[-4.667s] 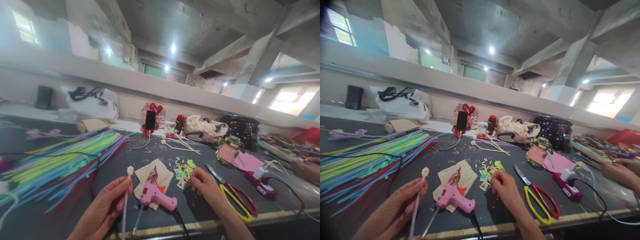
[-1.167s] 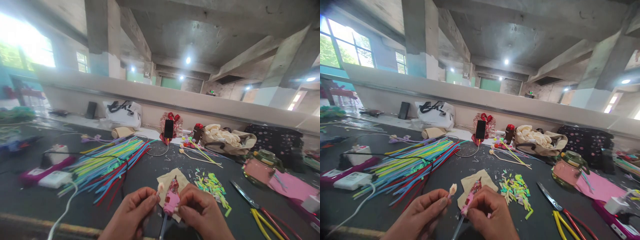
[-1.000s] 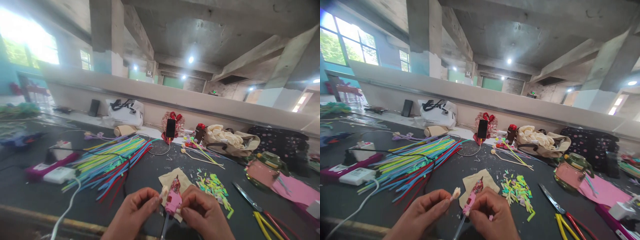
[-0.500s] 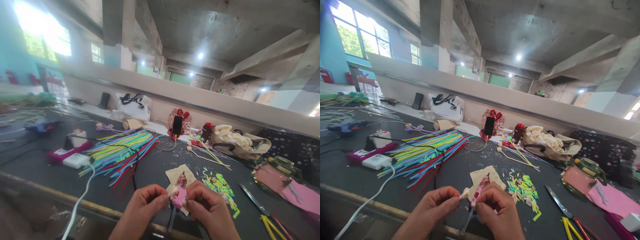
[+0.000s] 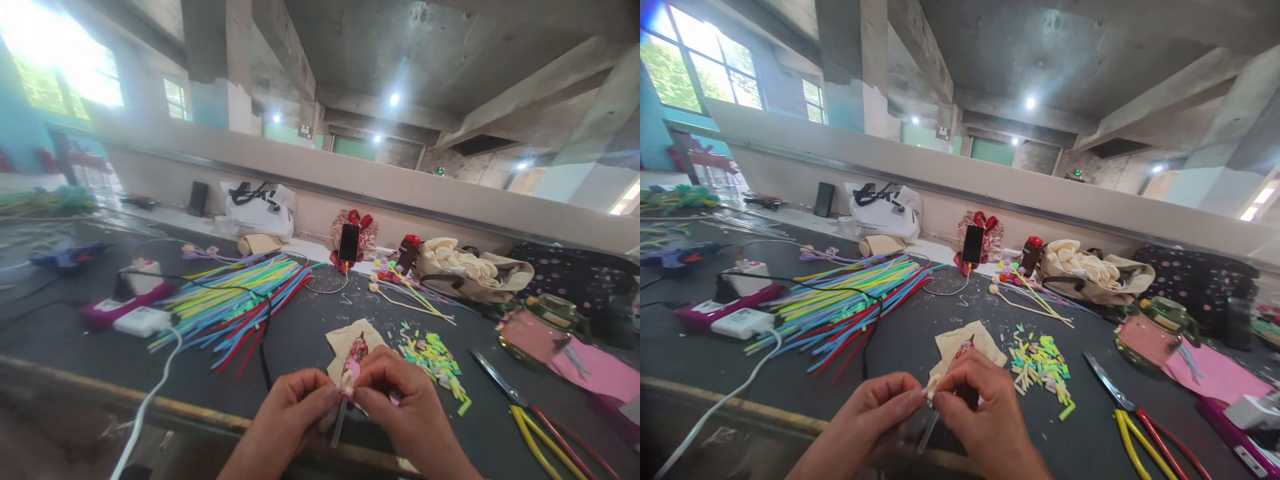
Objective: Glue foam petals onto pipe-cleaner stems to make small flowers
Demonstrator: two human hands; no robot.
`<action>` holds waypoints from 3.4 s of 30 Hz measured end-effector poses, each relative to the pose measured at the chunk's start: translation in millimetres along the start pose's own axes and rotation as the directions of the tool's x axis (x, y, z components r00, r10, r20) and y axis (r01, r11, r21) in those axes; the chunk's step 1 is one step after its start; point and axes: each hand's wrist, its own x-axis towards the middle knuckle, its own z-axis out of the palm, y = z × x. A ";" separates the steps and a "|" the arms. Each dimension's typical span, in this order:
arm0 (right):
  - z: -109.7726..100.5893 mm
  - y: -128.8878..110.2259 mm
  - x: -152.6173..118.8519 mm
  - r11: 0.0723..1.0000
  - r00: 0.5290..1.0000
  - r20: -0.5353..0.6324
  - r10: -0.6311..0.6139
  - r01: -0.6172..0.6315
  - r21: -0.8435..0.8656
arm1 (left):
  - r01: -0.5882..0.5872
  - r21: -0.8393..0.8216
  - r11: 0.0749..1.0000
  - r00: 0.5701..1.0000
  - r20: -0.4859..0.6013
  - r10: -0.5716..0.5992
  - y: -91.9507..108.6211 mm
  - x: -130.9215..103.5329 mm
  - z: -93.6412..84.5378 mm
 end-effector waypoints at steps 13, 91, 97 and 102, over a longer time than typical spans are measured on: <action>0.4 1.7 -2.1 0.974 0.998 -0.003 -0.068 0.065 -0.219 | -0.081 0.198 0.977 0.997 0.004 0.082 0.3 -5.5 -2.2; 2.8 8.2 5.4 0.990 0.963 0.264 -0.048 0.010 0.144 | 0.411 -0.430 0.804 0.872 0.443 -0.208 -11.9 -5.8 -11.2; 1.6 9.0 6.7 0.973 0.963 0.262 -0.054 -0.008 0.229 | 0.429 -0.448 0.785 0.865 0.454 -0.213 -15.9 -5.7 -11.8; 1.6 9.8 8.0 0.958 0.968 0.235 -0.085 0.014 0.285 | 0.452 -0.469 0.759 0.854 0.471 -0.218 -16.6 -8.2 -9.7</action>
